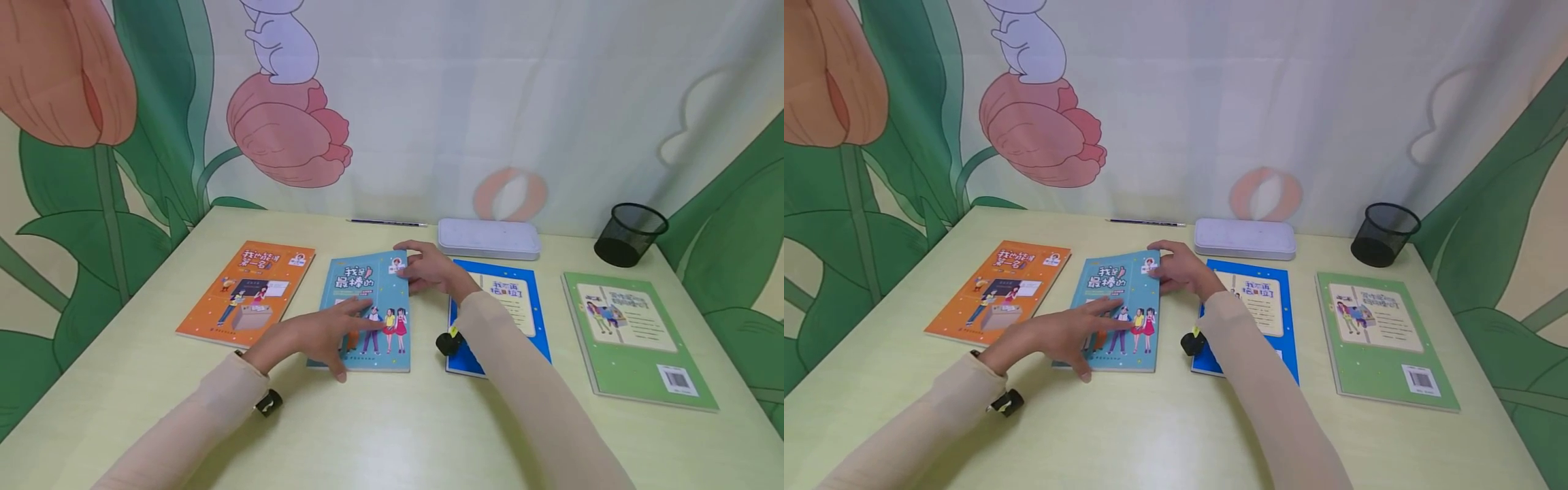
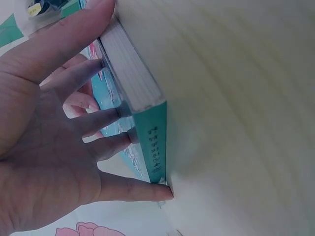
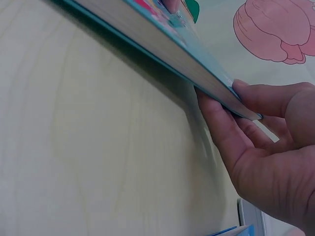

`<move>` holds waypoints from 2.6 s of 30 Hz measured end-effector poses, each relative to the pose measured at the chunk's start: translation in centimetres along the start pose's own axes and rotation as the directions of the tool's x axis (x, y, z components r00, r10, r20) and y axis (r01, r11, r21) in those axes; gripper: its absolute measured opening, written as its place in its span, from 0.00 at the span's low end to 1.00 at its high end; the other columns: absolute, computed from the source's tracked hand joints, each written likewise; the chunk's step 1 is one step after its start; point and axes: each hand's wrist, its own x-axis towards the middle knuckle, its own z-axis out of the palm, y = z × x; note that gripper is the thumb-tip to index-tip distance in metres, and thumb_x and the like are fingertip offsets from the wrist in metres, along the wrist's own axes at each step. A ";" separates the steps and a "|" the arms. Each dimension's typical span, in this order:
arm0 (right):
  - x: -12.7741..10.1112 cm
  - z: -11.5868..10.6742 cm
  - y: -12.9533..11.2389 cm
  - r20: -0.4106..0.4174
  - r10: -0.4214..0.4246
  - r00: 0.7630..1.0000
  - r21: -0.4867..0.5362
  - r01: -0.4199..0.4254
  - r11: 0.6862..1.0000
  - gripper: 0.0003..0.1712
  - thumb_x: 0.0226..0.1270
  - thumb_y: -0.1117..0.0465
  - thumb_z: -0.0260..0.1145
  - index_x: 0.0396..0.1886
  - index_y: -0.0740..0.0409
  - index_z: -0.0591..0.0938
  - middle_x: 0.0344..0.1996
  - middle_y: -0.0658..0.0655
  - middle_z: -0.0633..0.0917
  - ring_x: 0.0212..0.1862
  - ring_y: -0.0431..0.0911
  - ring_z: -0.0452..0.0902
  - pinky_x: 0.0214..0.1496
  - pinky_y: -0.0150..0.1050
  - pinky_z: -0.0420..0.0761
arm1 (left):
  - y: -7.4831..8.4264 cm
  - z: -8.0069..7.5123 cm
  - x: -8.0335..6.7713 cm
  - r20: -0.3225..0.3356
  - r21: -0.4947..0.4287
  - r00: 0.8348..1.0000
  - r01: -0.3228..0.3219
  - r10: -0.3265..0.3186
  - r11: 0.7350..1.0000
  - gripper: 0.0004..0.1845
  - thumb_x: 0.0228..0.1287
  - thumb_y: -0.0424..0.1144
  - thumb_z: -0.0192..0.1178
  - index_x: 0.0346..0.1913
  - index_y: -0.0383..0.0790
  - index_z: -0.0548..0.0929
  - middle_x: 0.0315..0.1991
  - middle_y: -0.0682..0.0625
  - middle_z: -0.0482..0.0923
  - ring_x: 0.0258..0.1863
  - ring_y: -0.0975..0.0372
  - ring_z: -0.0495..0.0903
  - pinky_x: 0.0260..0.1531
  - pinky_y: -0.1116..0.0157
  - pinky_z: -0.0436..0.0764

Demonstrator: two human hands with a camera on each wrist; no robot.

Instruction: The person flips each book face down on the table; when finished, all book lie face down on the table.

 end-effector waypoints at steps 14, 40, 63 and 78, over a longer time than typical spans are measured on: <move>-0.9 -0.9 -0.4 -0.060 -0.014 0.998 0.135 0.022 0.991 0.35 0.70 0.70 0.63 0.74 0.48 0.68 0.59 0.65 0.81 0.42 0.50 0.86 0.47 0.46 0.88 | 0.0 -0.5 0.1 -0.049 0.033 0.999 0.012 -0.011 0.999 0.57 0.44 0.51 0.81 0.78 0.62 0.59 0.83 0.45 0.38 0.81 0.41 0.37 0.66 0.23 0.44; -2.9 -2.8 -4.1 -0.240 -0.004 0.971 0.511 0.130 0.849 0.32 0.70 0.73 0.61 0.70 0.48 0.72 0.60 0.60 0.76 0.37 0.48 0.85 0.36 0.38 0.88 | 1.8 -0.5 2.7 -0.467 0.122 0.848 -0.221 0.253 0.968 0.57 0.44 0.49 0.81 0.78 0.58 0.60 0.82 0.46 0.40 0.82 0.48 0.35 0.75 0.36 0.41; -4.9 -3.3 -5.7 -0.299 -0.063 0.952 0.456 0.200 0.867 0.34 0.69 0.74 0.61 0.72 0.51 0.68 0.63 0.68 0.74 0.35 0.48 0.87 0.35 0.38 0.88 | 2.1 -1.0 2.5 -0.618 0.072 0.735 -0.299 0.278 0.952 0.38 0.62 0.19 0.61 0.74 0.47 0.68 0.76 0.44 0.63 0.75 0.48 0.64 0.65 0.47 0.73; -5.2 -3.3 -6.0 -0.320 -0.111 0.941 0.370 0.231 0.900 0.34 0.68 0.74 0.62 0.71 0.52 0.67 0.57 0.66 0.75 0.35 0.50 0.86 0.42 0.43 0.88 | 1.7 -1.0 2.7 -0.721 0.016 0.641 -0.365 0.264 0.931 0.32 0.65 0.18 0.54 0.70 0.43 0.72 0.67 0.40 0.75 0.64 0.47 0.77 0.62 0.46 0.75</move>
